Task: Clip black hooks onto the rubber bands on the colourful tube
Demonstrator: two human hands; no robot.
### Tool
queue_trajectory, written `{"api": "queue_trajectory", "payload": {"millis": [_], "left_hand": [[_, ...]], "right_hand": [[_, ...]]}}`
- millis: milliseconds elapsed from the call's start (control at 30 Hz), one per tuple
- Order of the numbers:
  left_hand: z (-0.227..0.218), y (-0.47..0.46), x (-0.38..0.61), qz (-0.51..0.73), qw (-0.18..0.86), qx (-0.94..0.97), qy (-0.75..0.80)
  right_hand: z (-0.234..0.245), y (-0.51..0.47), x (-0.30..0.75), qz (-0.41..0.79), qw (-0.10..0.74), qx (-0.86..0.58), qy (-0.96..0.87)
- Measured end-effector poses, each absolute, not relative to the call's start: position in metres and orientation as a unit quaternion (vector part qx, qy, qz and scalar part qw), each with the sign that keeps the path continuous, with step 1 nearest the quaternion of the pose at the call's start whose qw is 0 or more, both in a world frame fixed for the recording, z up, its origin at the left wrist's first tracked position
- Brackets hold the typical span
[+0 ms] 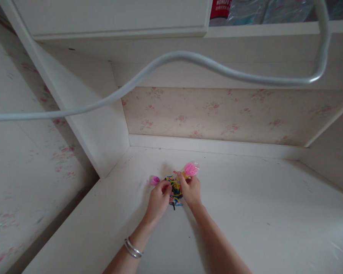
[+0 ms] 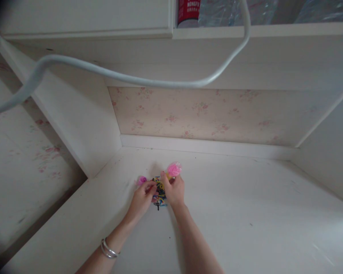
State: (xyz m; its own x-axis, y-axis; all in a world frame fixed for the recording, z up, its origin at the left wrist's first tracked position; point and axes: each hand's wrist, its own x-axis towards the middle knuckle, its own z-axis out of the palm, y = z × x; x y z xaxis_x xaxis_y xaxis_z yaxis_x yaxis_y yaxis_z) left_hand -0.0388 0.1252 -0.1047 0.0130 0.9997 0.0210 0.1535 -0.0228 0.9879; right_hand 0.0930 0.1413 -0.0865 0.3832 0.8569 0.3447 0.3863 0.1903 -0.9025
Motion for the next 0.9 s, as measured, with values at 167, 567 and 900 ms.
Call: {"api": "queue_trajectory", "payload": {"millis": [167,567,900], "left_hand": [[-0.096,0.123,-0.035,0.480,0.521,0.495,0.503],[-0.092,0.124,-0.038,0.534,0.716,0.260,0.367],[-0.093,0.125,-0.038,0.523,0.711,0.303,0.359]], "right_hand": [[-0.089,0.139,0.088,0.334,0.617,-0.527,-0.480],[-0.082,0.140,0.096,0.225,0.596,-0.591,-0.494],[-0.086,0.142,0.096,0.208,0.574,-0.618,-0.496]]}}
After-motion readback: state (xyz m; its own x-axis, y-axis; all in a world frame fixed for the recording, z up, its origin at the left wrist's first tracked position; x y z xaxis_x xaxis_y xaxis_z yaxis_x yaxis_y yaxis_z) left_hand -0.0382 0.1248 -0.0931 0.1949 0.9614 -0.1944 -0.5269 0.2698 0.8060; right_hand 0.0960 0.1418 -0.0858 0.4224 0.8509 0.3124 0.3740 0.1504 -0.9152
